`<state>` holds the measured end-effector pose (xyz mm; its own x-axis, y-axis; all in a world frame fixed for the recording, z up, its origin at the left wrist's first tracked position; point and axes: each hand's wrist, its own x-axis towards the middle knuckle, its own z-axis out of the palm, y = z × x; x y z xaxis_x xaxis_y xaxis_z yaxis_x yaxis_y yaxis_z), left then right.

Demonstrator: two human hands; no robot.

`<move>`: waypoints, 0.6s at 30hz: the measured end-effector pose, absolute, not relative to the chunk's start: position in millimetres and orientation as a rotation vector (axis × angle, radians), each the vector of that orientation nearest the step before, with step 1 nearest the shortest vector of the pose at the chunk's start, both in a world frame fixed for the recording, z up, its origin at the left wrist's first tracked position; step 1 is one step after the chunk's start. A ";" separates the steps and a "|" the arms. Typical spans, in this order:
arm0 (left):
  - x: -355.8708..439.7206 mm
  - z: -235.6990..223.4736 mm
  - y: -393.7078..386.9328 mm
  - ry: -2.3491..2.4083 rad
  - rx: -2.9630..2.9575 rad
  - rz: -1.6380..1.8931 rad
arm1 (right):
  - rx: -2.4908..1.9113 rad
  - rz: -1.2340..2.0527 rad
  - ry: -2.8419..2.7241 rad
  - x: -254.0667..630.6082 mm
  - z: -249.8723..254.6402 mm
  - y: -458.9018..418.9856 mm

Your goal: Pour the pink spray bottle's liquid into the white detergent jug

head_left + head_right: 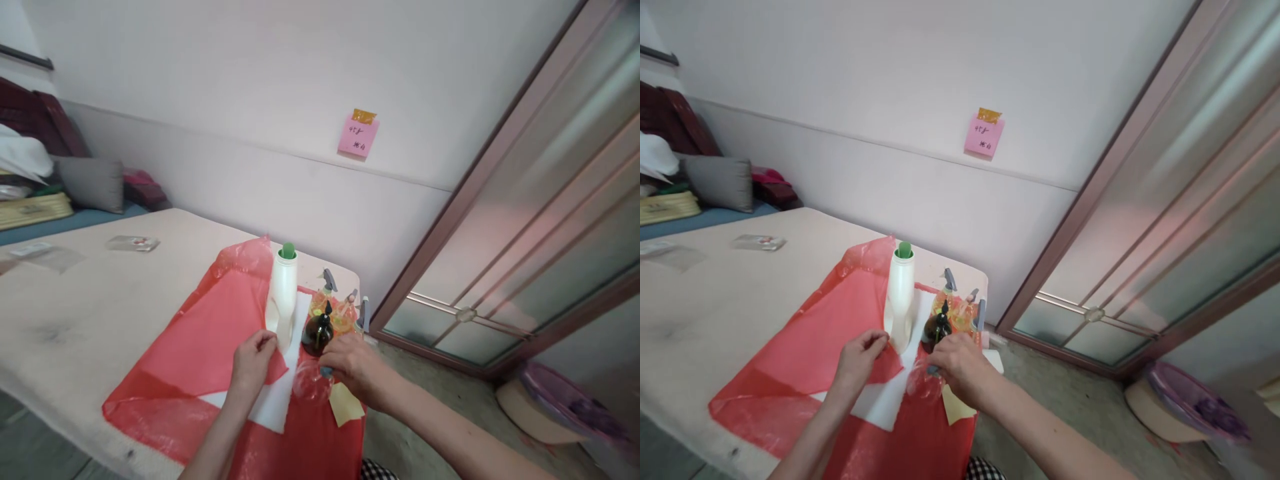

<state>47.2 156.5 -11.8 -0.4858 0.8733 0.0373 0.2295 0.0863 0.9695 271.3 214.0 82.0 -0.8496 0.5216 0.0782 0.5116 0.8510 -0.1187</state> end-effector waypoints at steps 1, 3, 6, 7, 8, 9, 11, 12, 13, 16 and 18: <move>47.2 -10.3 157.0 1.812 1.118 1.391 | -0.817 0.153 -2.905 275.3 78.1 213.6; 46.9 -5.8 156.6 1.857 1.201 1.295 | -0.855 0.097 -2.808 288.2 69.9 207.8; 46.1 -0.3 152.1 1.889 1.389 1.052 | -0.817 -0.065 -2.545 308.5 43.5 184.1; 46.2 -0.3 149.9 1.893 1.455 0.945 | -0.801 -0.091 -2.462 311.5 28.7 172.9; 46.6 -1.5 147.4 1.899 1.516 0.834 | -0.776 -0.042 -2.409 311.0 10.9 161.0; 47.5 -4.0 144.9 1.906 1.569 0.726 | -0.654 0.009 -2.403 306.4 -9.3 149.3; 50.8 -11.6 140.2 1.914 1.660 0.536 | -0.500 0.023 -2.446 285.1 -52.3 128.9; 53.0 -15.9 138.1 1.907 1.700 0.457 | -0.485 0.032 -2.465 270.0 -73.0 121.5; 55.5 -20.2 136.1 1.895 1.736 0.388 | -0.483 0.032 -2.469 253.5 -91.7 116.3; 63.1 -30.6 131.2 1.878 1.805 0.238 | -0.509 0.027 -2.479 210.0 -132.3 111.7; 66.9 -35.4 129.5 1.905 1.819 0.178 | -0.556 0.030 -2.479 194.7 -147.2 112.6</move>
